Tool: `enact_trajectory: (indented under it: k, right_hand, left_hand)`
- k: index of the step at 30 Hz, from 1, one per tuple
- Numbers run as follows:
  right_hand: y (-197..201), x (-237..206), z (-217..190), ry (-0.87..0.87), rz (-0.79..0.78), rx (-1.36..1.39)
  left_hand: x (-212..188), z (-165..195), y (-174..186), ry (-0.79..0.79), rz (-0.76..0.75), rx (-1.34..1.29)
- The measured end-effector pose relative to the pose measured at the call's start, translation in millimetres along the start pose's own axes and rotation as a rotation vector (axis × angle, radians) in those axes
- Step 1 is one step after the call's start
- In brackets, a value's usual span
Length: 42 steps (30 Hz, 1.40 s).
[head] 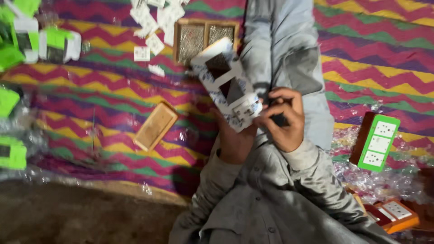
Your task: The person sits on a colorful mat and assembles electrical outlet plates by inserting small metal fasteners into pre-drilled holes. They handle green and white plastic plates, placing fasteners one by one and occasionally flipping the plates to check alignment.
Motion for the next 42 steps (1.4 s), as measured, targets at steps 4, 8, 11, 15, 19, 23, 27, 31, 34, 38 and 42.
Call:
enact_trajectory:
  k: [4, 8, 11, 15, 19, 23, 27, 31, 34, 38, 42]
  right_hand:
    - [5.1, 3.3, -12.6, -0.042, -0.075, -0.116]
    - [4.5, 5.0, -12.9, 0.137, -0.004, -0.167]
    - [2.3, 1.6, -7.0, -0.064, 0.032, -0.115]
    - [-1.5, 1.2, -8.1, 0.040, -0.056, -0.156]
    - [-2.9, 2.6, -8.5, 0.015, -0.002, -0.132]
    - [-5.3, 2.4, -9.0, 0.034, -0.080, -0.193]
    - [-4.0, 1.6, -8.5, 0.065, -0.016, -0.196]
    - [-4.3, 0.5, -4.7, -0.022, -0.052, -0.146]
    - [-4.0, -1.6, -2.9, -0.028, -0.044, -0.135]
    - [-4.1, -4.0, -0.7, 0.043, 0.018, -0.174]
    - [-4.2, -3.6, 3.5, 0.019, -0.047, -0.130]
  left_hand:
    - [-4.9, -1.5, -10.0, 0.064, 0.231, -0.091]
    - [-2.2, -2.6, -10.2, 0.053, 0.070, -0.101]
    - [-3.1, -4.0, -2.6, 0.040, 0.075, -0.030]
    - [-9.9, -0.9, 2.0, -0.212, -0.105, 0.717]
    - [-16.8, -2.1, -1.9, -0.408, -0.225, 0.931]
    - [-14.9, -1.5, -5.7, -0.419, -0.150, 0.996]
    - [-7.5, 2.6, -1.2, -0.147, -0.070, 0.160]
    - [-8.3, 0.3, -0.8, -0.194, -0.132, 0.692]
    - [-14.3, 4.0, -7.6, -0.715, -0.067, 1.387]
    - [-12.5, 5.3, -8.9, -0.314, -0.174, 1.011]
    - [-10.7, 7.2, -11.5, -0.228, -0.164, 0.897]
Point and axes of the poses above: each hand's wrist, its own x-axis towards the middle knuckle, its own y-axis out of the back of the hand, z = x × y, the point moved 2 cm from there along x, towards the middle knuckle, and after that the axes turned 5 degrees about -y, right-handed, at the moved point
